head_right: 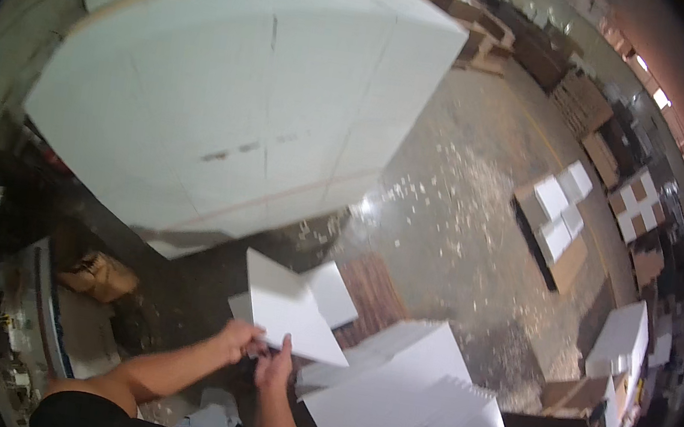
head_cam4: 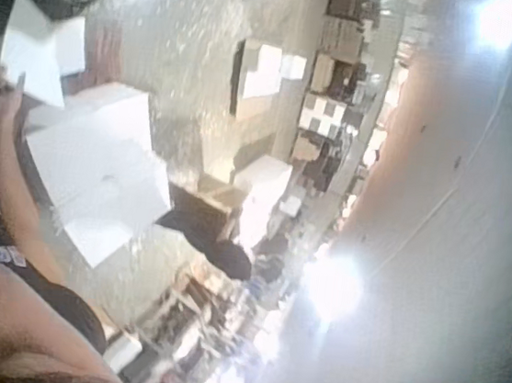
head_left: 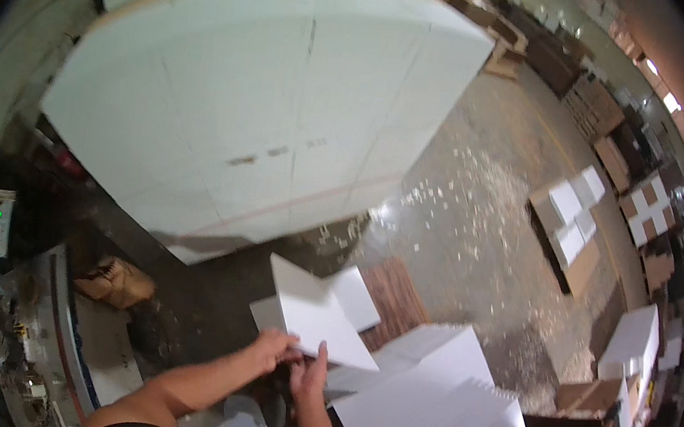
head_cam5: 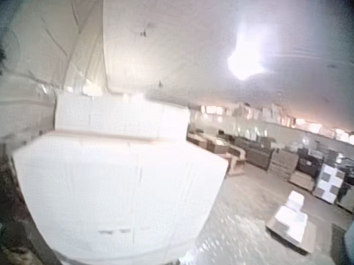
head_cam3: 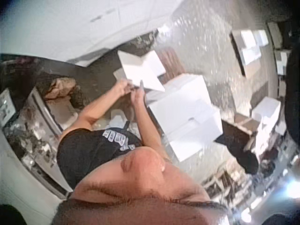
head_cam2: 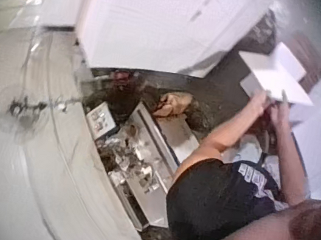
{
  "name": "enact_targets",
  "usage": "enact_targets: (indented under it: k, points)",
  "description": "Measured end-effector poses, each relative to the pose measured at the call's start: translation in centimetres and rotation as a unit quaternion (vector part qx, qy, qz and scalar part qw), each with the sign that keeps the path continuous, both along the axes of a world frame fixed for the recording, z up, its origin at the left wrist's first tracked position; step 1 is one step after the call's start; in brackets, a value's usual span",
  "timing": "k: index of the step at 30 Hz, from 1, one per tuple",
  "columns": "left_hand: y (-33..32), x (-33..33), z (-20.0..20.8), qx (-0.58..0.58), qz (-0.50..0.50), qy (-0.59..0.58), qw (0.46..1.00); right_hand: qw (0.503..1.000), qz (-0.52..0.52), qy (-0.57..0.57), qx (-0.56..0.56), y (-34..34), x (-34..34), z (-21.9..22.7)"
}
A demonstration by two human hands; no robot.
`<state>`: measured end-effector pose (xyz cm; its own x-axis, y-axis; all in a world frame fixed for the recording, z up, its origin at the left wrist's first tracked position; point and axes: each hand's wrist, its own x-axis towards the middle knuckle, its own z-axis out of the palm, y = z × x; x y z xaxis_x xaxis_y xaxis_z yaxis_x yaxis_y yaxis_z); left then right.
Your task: The person repeatedly picks up white rectangular panels, places them on a sanding machine, and pushes them through to sand the edges. After each pass, the person stacks the finished panels on a nearby table.
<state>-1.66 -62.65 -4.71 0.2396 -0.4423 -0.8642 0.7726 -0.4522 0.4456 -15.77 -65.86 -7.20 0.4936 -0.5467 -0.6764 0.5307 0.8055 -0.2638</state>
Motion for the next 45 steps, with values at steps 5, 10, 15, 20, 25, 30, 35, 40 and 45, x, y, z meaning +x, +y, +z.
enact_targets:
  k: [5,10,15,20,25,30,35,40,45]
  points:
    - [10.4,-7.3,7.2,-0.096,0.075,0.200,0.972,0.968,0.166,0.175,-0.069,1.1,-5.6,6.6]
    - [18.6,-12.2,7.6,-0.057,0.200,0.140,0.968,0.879,0.365,0.096,-0.291,3.5,-14.2,17.6]
    - [31.4,-5.9,7.2,-0.296,0.472,-0.104,0.824,0.666,0.510,0.158,-0.521,-0.1,-21.6,21.8]
    - [43.7,-9.3,9.3,-0.162,0.590,-0.219,0.760,0.853,0.384,0.087,-0.344,-2.1,-16.7,14.9]
    - [48.1,-16.3,10.9,-0.099,0.703,-0.207,0.674,0.705,0.310,0.167,-0.616,1.3,-6.9,12.0]
    - [55.8,-21.1,9.6,-0.050,0.796,-0.144,0.586,0.729,0.451,0.053,-0.512,11.3,4.0,13.6]
    - [64.7,-23.1,5.4,0.071,0.832,-0.141,0.531,0.685,0.540,0.016,-0.489,25.7,12.5,11.5]
    - [70.9,-24.2,2.8,0.215,0.817,-0.054,0.532,0.610,0.611,0.072,-0.500,38.5,18.1,6.7]
    - [75.3,-26.7,5.7,0.168,0.597,-0.176,0.764,0.515,0.648,0.020,-0.560,46.7,23.8,3.8]
